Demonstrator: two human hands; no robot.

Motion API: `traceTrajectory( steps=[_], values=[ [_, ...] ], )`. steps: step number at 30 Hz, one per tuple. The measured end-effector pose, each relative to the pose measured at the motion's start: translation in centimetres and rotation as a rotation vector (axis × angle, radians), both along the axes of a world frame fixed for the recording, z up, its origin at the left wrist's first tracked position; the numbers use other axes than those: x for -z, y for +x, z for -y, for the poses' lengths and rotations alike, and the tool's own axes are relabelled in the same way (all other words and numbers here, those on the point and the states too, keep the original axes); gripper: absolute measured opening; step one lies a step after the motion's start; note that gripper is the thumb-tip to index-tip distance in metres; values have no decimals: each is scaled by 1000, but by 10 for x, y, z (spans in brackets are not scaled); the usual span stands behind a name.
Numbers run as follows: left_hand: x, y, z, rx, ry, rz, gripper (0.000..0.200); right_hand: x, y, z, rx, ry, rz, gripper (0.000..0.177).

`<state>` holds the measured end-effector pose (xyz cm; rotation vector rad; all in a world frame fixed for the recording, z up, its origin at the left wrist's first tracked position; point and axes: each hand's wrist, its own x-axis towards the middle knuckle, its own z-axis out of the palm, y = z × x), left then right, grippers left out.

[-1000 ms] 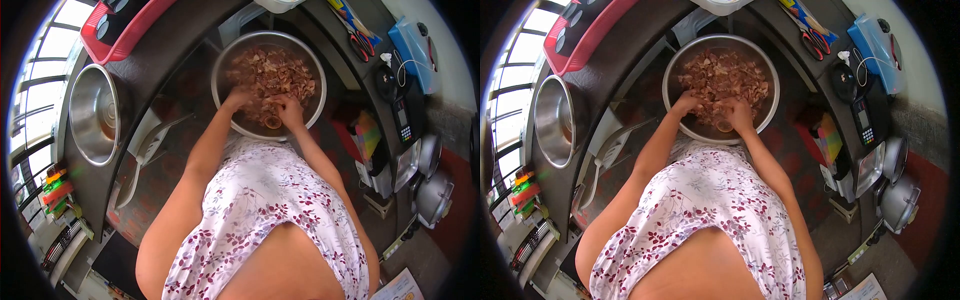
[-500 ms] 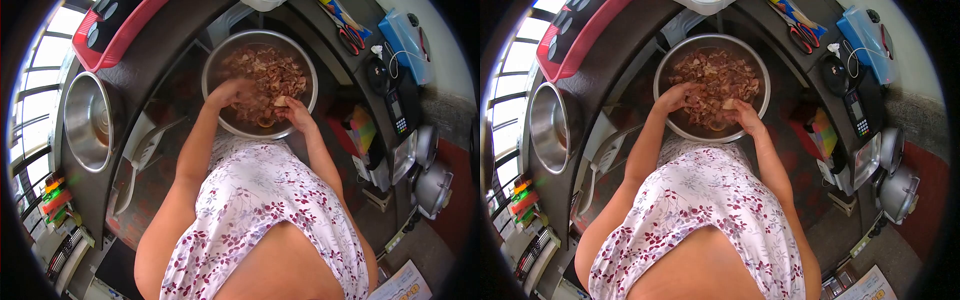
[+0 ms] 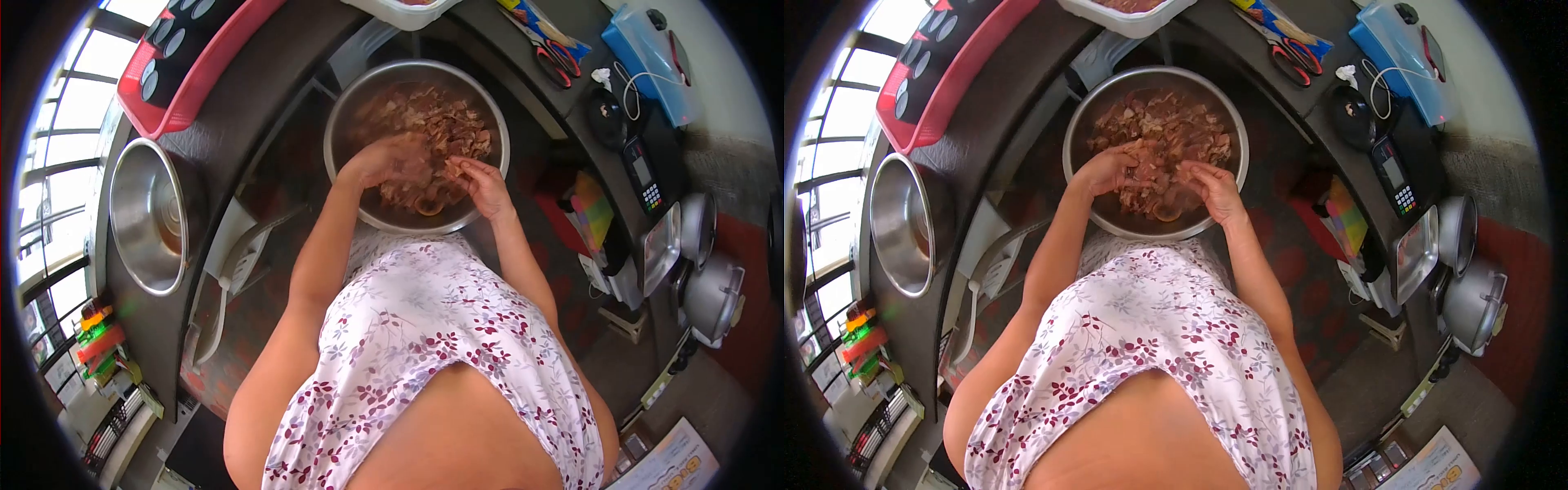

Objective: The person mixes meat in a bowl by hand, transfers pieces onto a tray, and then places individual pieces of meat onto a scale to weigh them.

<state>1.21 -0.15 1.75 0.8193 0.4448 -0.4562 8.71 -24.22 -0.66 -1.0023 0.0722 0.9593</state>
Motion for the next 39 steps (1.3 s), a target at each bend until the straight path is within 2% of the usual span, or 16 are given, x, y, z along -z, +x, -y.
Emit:
traceTrajectory(
  steps=[2, 3, 4, 6, 7, 12, 14, 16, 18, 25, 29, 31, 32, 34, 37, 39],
  values=[
    [-4, 4, 0, 17, -44, -8, 54, -4, -1, -4, 38, -214, 147, 20],
    [-2, 5, 2, 0, -81, 13, 54, -2, 1, -7, -35, -321, 378, 19],
    [1, 6, 3, -18, -120, 32, 53, -1, 0, -8, -23, -317, 382, 19],
    [7, 8, 10, -47, -84, 18, 52, -4, -9, -18, 0, -624, 1172, 24],
    [7, 9, 14, -85, -53, 0, 50, -14, -14, -25, 32, -687, 1325, 31],
    [15, 11, 30, -130, 99, -2, 45, -29, -20, -40, -39, -616, 1300, 30],
    [16, 9, 29, -139, 127, -12, 44, -14, -11, -31, -88, -563, 1010, 26],
    [8, 10, 26, -114, 141, -35, 42, -7, -3, -25, -79, -558, 987, 20],
    [-3, 9, 26, -119, 133, -14, 43, -3, 2, -18, -69, -257, 238, 23],
    [0, 10, 25, -95, 93, -16, 53, -28, -3, -16, 32, 50, -68, 22],
    [0, 10, 22, -100, 19, -10, 49, -17, -6, -12, 5, -91, 143, 21],
    [8, 12, 19, -130, -183, -50, 49, -24, -5, -6, -134, -356, 526, 20],
    [14, 12, 16, -125, -182, -50, 49, -24, -6, -4, -129, -356, 525, 20],
    [18, 12, 14, -113, -452, 13, 47, -26, -7, 1, -74, -350, 588, 19],
    [12, 13, 23, -124, -245, -40, 44, -35, -12, 5, 41, -190, 378, 18],
    [12, 12, 29, -98, -158, -15, 43, -21, -11, 12, 30, -276, 443, 17]
  ],
)
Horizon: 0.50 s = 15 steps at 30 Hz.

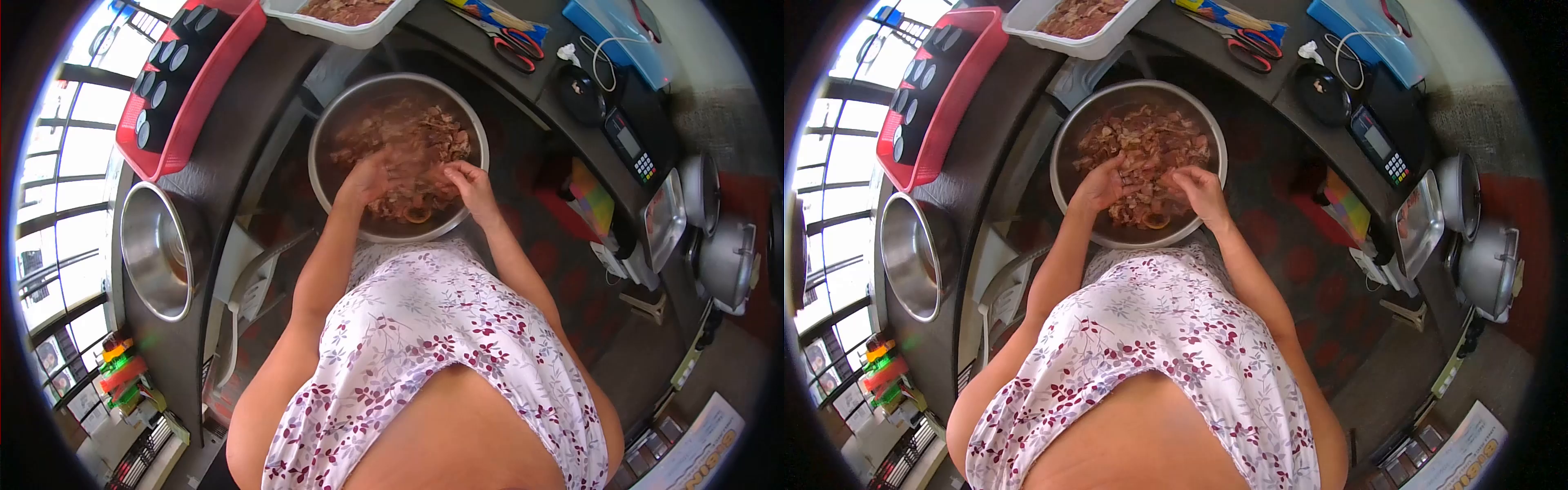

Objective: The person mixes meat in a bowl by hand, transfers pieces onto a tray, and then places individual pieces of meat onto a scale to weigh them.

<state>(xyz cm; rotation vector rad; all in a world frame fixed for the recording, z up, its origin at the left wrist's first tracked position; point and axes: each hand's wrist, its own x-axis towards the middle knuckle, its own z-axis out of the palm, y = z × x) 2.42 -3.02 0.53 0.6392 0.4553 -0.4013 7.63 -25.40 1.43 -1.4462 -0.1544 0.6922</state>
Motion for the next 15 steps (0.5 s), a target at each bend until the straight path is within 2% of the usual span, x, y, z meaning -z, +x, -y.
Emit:
traceTrajectory(
  steps=[2, 4, 8, 10, 11, 14, 15],
  values=[
    [3, 1, 5, 25, 89, 23, 42, 17, 2, 6, 0, -88, 61, 16],
    [9, 4, 10, 3, 297, -71, 38, 23, 2, 6, 53, -143, 129, 17],
    [9, 6, 15, 6, 396, 0, 36, 15, 2, 12, 95, -39, 116, 21],
    [-4, 9, 13, 46, 620, -31, 35, 18, 6, 15, 50, -118, 179, 25],
    [2, 10, 8, 43, 625, -34, 35, 20, 6, 16, 46, -113, 177, 25],
    [18, 10, -11, -69, 693, -7, 34, 19, 8, 15, 20, -91, 138, 22],
    [17, 9, -15, -102, 784, 3, 31, 22, 10, 17, 10, -161, 165, 21]
  ],
)
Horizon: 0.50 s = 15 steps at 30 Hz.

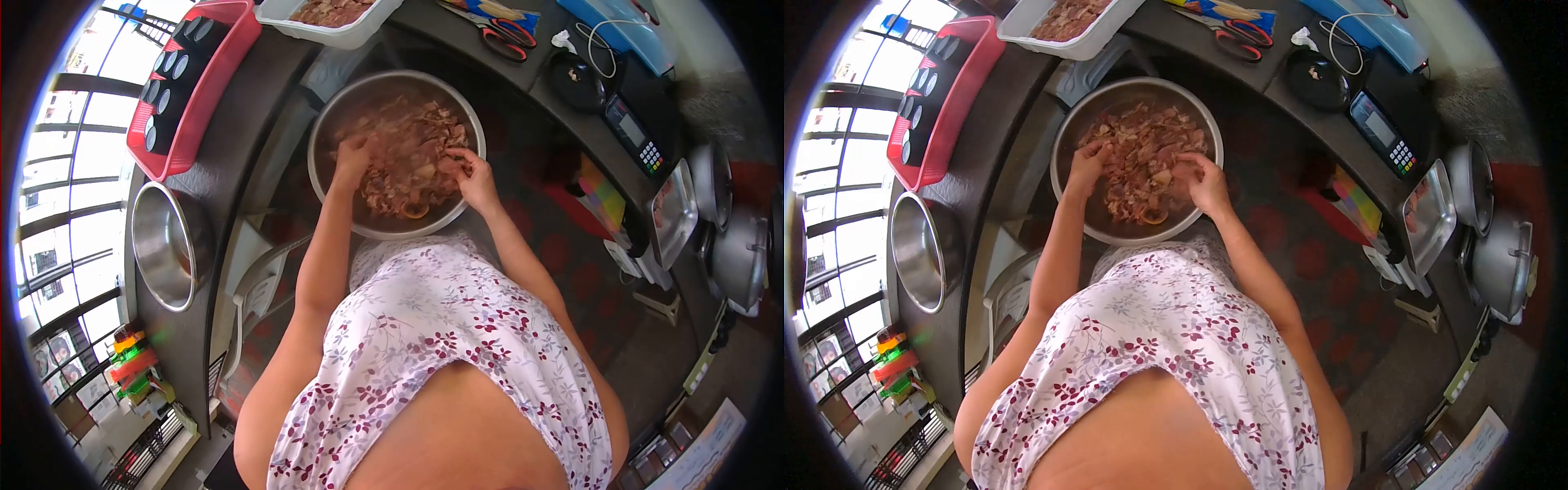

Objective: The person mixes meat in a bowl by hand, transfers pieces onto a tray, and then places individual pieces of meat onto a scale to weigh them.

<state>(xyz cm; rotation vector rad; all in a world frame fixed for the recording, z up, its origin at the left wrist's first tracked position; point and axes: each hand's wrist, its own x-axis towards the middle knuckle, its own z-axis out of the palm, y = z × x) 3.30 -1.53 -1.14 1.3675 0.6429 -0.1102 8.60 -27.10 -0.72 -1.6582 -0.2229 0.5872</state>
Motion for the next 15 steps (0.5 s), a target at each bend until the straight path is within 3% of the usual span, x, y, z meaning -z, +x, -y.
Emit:
traceTrajectory(
  steps=[2, 4, 5, 7, 8, 10, 14, 15],
  values=[
    [-1, 1, -5, -31, 92, 15, 29, 8, 6, 4, -11, -71, 25, 20],
    [-4, 3, -8, 67, 510, 11, 25, 17, 8, 6, -23, -90, 170, 18],
    [-4, 3, -5, 65, 508, 9, 25, 21, 9, 9, -29, -129, 134, 19],
    [-22, 5, 16, 131, 835, 224, 26, 24, 9, 8, -24, -178, 171, 20],
    [-21, 5, 23, 134, 832, 224, 26, 25, 9, 8, -18, -222, 211, 21],
    [-18, 6, 38, 326, 1050, 277, 32, 26, 7, 6, -13, -245, 258, 22],
    [3, -5, 77, 425, 1026, 333, 28, 24, 3, 4, 8, -297, 283, 22],
    [7, -6, 83, 384, 1140, 371, 27, 26, 2, 5, 17, -301, 283, 22]
  ],
)
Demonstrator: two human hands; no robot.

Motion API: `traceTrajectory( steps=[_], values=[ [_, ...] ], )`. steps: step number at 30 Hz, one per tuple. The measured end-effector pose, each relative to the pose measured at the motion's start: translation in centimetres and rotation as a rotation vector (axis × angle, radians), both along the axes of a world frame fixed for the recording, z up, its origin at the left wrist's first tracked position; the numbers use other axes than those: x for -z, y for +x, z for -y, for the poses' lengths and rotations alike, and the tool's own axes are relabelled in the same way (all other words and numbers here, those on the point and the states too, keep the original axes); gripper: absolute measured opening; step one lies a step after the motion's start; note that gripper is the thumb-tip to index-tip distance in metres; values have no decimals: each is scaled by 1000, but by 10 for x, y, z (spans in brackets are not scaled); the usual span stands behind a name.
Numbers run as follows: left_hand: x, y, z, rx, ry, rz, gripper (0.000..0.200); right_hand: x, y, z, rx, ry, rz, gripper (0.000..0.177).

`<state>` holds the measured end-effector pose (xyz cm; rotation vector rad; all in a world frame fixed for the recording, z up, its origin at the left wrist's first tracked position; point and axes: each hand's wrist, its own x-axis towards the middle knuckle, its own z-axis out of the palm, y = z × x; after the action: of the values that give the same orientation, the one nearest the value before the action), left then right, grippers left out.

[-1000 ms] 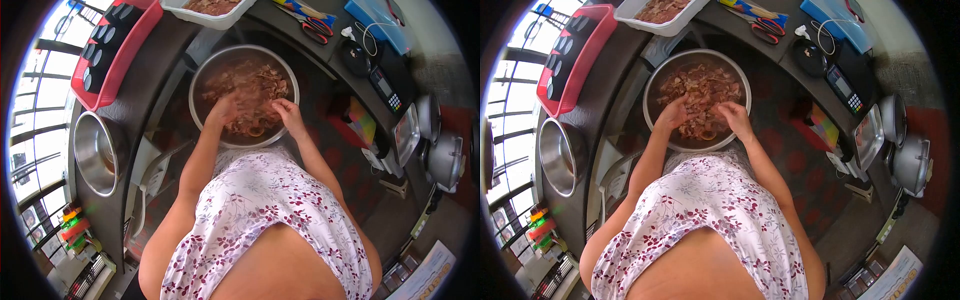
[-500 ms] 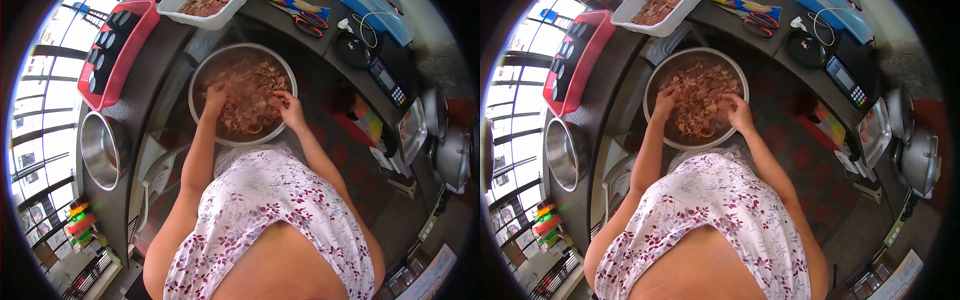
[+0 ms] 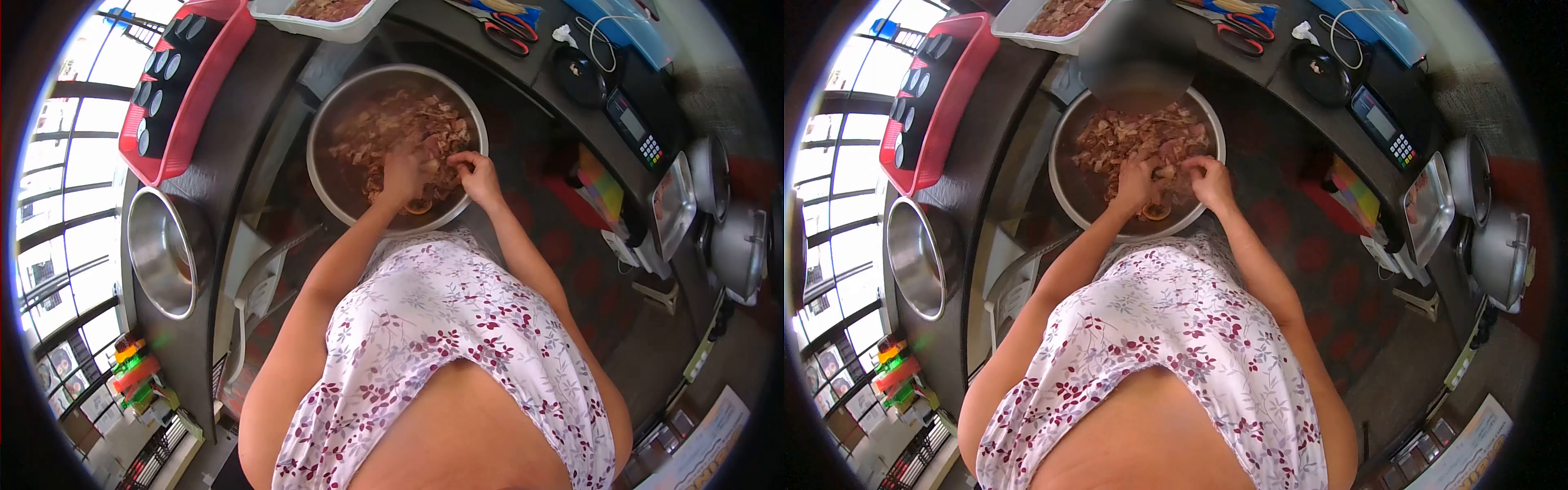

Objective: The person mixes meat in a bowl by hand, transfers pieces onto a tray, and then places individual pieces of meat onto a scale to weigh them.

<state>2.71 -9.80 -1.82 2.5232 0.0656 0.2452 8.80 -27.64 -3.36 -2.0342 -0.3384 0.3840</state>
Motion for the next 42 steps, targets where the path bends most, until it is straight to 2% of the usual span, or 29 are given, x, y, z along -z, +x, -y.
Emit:
traceTrajectory(
  steps=[2, 5, 6, 7, 8, 9, 11, 13, 15, 17, 19, 22, 24, 25, 26, 27, 28, 29, 30, 32, 35, 37, 39, 40, 42],
  values=[
    [7, 0, 3, -16, 92, 80, 25, 5, -1, 2, 23, 20, -26, 22],
    [1, 2, -3, 0, -38, 77, 19, 2, -5, 7, 8, -7, -79, 17],
    [-1, 4, -6, -37, -287, -47, 16, -5, -6, 5, 15, -4, -77, 17],
    [-3, 5, -7, -71, -534, -173, 14, -16, -8, 1, 81, 112, -362, 17],
    [-6, 5, -7, -59, -533, -174, 14, -26, -10, -2, 147, 229, -646, 22],
    [-10, 4, -5, -51, -504, -104, 14, -35, -9, -4, 160, 233, -642, 22],
    [-18, 4, 0, -26, -477, -32, 16, -51, -9, -7, 232, 498, -1028, 33],
    [-24, 3, 2, 8, -453, 132, 16, -49, -11, -8, 238, 529, -1033, 34],
    [-28, 3, 1, 43, -464, 160, 18, -35, -14, -8, 105, 529, -884, 32],
    [-32, 2, 4, 77, -478, 190, 20, -31, -14, -4, 105, 536, -873, 32],
    [-47, 0, 10, -35, -656, 54, 27, -32, -13, 0, 62, 548, -832, 31],
    [-48, -5, 12, -62, -841, -113, 34, -28, -15, 0, 36, 502, -684, 29],
    [-14, -5, 6, -10, -770, -61, 35, -24, -14, 5, 62, 547, -674, 26],
    [-28, -4, 10, -53, -725, -125, 34, -24, -11, 11, 82, 582, -709, 23],
    [7, -4, -1, -50, -823, -79, 32, -33, -8, 19, 121, 654, -723, 19],
    [-10, -7, 1, -83, -839, -118, 31, -44, -3, 31, 130, 714, -686, 18],
    [10, -9, -13, -72, -692, -93, 29, -52, 5, 51, 179, 745, -615, 18],
    [8, -13, -17, -158, -747, -149, 25, -62, 14, 69, 217, 776, -552, 18],
    [33, -17, -32, -148, -766, -68, 22, -81, 22, 94, 292, 708, -421, 19],
    [35, -25, -48, -176, -748, -77, 22, -129, 35, 157, 467, 575, -131, 20],
    [23, -36, -58, -243, -671, -125, 20, -158, 54, 274, 837, 277, 99, 22],
    [19, -40, -60, -281, -612, -160, 20, -160, 66, 352, 950, -23, 314, 24],
    [20, -41, -59, -296, -588, -128, 21, -146, 81, 422, 922, -415, 365, 27],
    [23, -40, -58, -300, -589, -126, 21, -145, 87, 432, 918, -414, 367, 27],
    [29, -40, -53, -306, -666, -99, 21, -142, 97, 450, 862, -581, 221, 27]
  ],
)
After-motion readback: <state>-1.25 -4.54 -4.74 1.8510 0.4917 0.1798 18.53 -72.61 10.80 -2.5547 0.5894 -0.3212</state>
